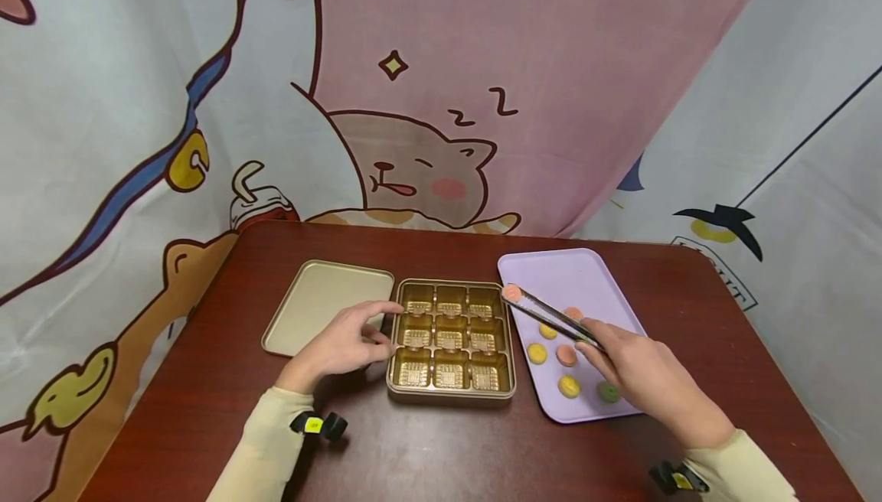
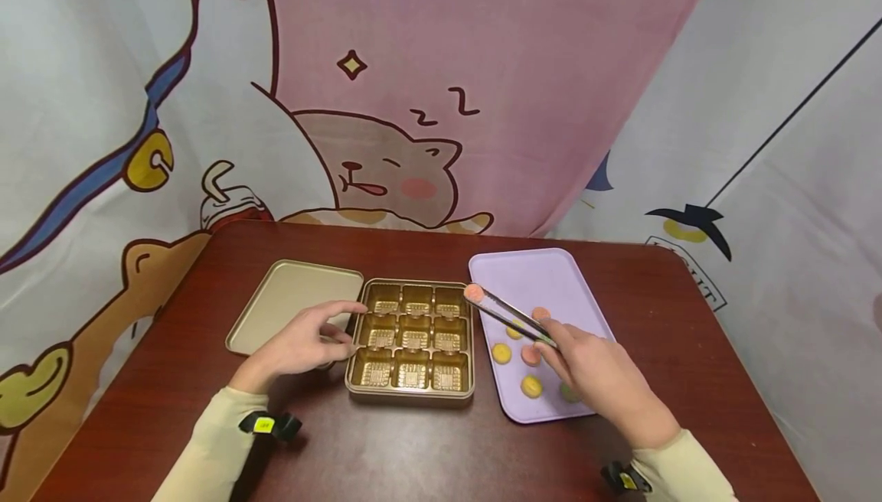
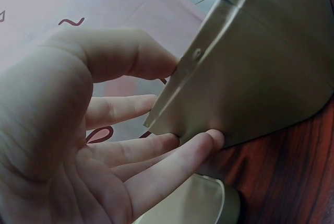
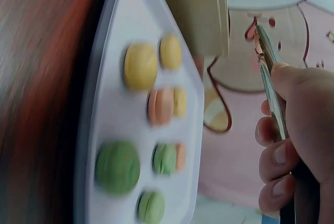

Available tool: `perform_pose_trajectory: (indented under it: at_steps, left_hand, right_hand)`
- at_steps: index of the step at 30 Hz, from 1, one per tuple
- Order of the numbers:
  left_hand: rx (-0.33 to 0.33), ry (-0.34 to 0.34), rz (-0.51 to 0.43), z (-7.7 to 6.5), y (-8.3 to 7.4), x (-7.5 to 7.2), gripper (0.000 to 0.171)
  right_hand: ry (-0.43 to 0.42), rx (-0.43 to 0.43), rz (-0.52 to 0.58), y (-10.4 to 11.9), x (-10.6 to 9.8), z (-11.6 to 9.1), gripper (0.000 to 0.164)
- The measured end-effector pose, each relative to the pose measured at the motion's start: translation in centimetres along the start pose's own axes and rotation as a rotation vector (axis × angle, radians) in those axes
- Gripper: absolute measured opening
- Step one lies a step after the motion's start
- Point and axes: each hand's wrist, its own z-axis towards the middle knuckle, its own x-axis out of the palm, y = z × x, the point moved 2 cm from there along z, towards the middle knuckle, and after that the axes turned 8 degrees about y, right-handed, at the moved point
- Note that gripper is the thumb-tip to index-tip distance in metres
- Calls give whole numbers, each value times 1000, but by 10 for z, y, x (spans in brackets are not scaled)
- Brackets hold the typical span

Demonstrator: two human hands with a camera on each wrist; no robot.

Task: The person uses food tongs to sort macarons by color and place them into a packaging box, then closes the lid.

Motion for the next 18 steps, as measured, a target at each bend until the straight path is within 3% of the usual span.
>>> perform_pose_trajectory:
  at_steps: [3,11,18]
  left_hand:
    - [0,3,-11,0,0,0,66]
    - [-1,-1,-21,0,-1,0,65]
    - [2,-4,-13,0,-1,-1,65]
  right_hand:
    - [-14,-61,21,13,3,8,47]
    - [-10,-192,38,50,10,22,28]
    - [-11,-304,54,79,12,31,30]
